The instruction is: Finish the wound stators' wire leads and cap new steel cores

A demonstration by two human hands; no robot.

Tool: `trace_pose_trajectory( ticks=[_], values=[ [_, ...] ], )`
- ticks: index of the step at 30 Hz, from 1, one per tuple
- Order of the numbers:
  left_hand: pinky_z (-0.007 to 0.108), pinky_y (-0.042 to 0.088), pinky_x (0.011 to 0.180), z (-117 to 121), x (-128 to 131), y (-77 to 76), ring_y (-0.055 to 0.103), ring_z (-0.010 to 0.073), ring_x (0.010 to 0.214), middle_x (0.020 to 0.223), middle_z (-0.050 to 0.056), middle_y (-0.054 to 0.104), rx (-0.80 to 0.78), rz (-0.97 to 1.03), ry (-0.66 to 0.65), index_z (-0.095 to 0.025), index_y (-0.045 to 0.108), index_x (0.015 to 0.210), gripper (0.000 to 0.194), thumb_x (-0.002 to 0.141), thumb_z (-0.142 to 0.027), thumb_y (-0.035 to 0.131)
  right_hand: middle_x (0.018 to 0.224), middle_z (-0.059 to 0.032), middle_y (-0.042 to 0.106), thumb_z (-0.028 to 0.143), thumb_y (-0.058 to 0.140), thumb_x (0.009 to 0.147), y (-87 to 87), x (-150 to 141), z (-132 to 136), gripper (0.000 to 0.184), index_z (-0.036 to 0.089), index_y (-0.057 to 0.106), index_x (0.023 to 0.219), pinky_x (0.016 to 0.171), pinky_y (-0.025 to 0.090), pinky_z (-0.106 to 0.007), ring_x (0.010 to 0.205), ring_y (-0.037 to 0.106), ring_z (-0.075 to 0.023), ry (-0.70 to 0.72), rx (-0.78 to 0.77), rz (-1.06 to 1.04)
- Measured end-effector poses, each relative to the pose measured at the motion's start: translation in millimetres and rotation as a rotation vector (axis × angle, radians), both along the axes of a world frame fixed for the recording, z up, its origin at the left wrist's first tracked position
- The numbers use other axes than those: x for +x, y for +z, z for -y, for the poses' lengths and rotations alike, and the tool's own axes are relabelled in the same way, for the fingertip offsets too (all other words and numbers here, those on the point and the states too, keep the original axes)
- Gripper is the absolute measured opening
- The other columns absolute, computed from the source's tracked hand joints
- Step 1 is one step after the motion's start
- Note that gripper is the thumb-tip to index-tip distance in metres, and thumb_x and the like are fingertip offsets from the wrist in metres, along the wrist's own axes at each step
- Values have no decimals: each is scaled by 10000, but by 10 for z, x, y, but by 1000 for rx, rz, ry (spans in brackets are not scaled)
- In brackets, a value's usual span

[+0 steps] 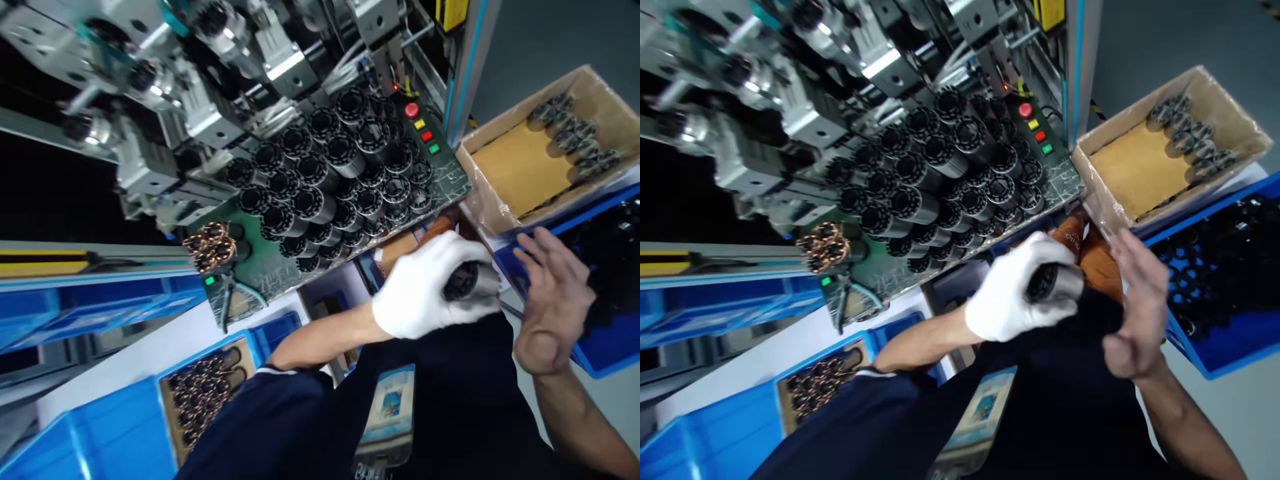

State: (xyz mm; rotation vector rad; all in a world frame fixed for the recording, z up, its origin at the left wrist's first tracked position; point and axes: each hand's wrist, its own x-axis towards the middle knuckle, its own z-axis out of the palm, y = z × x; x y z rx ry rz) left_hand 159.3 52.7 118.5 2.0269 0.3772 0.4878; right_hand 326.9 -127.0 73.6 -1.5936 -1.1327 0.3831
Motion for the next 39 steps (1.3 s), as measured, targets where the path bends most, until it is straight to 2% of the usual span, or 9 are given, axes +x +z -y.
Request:
trace_pose_trajectory(
  ticks=[3,6,12,17,24,28,32,36,39],
  values=[
    [436,643,833,-435,-196,189,773,343,1138,1204,102,783,458,-264,237,-318,767,1359,444,1007,-586,807,1693,-180,561,645,584,1104,-102,367,169,652,407,557,1710,1200,616,-640,1491,693,-423,-185,-79,93],
    [434,603,802,-815,-238,320,733,395,1188,1214,130,773,675,-443,356,-316,767,1389,431,1024,-546,777,1687,-173,589,578,629,1103,-318,714,374,629,409,570,1706,1152,653,-582,1425,744,-384,-269,-341,139],
    [524,610,862,-1173,-163,341,661,464,1267,1272,158,760,833,-682,369,-319,730,1441,447,1050,-534,701,1670,-209,578,672,690,1031,-807,1164,709,725,329,623,1666,1158,641,-515,1386,748,-397,-367,-608,261],
    [496,609,889,-1222,-161,286,636,463,1316,1364,175,726,804,-579,402,-308,774,1324,432,1034,-615,681,1508,-263,643,770,586,1008,-1083,1381,918,775,248,683,1573,1284,507,-617,1621,547,-479,-300,-829,230],
    [719,444,1174,-1257,-208,272,587,524,1382,1412,201,698,761,-656,490,-264,668,1551,763,1055,-830,537,1354,-217,718,759,618,995,-1338,1557,969,695,303,715,1511,1130,595,-602,1282,785,-469,-163,-1000,116],
    [701,478,1124,-1173,-400,292,609,506,1319,1454,186,690,832,-584,568,-317,665,1557,771,994,-843,642,1352,-211,692,753,660,953,-1450,1582,918,716,300,703,1506,1037,612,-612,1120,819,-461,-149,-995,90],
    [630,514,1057,-752,-336,205,673,447,1230,1356,178,731,841,-229,524,-299,707,1462,621,955,-639,818,1151,-135,730,708,717,901,-1524,1598,856,573,319,749,1321,952,622,-578,1007,817,-430,-132,-937,42],
    [533,574,955,-108,322,-104,731,359,1116,1291,143,779,726,-112,63,-273,762,1345,515,1003,-657,780,1119,-128,788,656,694,935,-1514,1584,772,397,329,736,1157,966,636,-535,1021,819,-397,-118,-875,-40],
    [519,598,988,119,1088,-328,741,341,1171,1379,147,766,661,-152,-116,-235,748,1421,521,1100,-640,682,1330,-156,803,594,675,1005,-1514,1519,701,386,299,748,1243,1181,587,-520,1308,771,-379,-134,-860,-120]
  ],
)
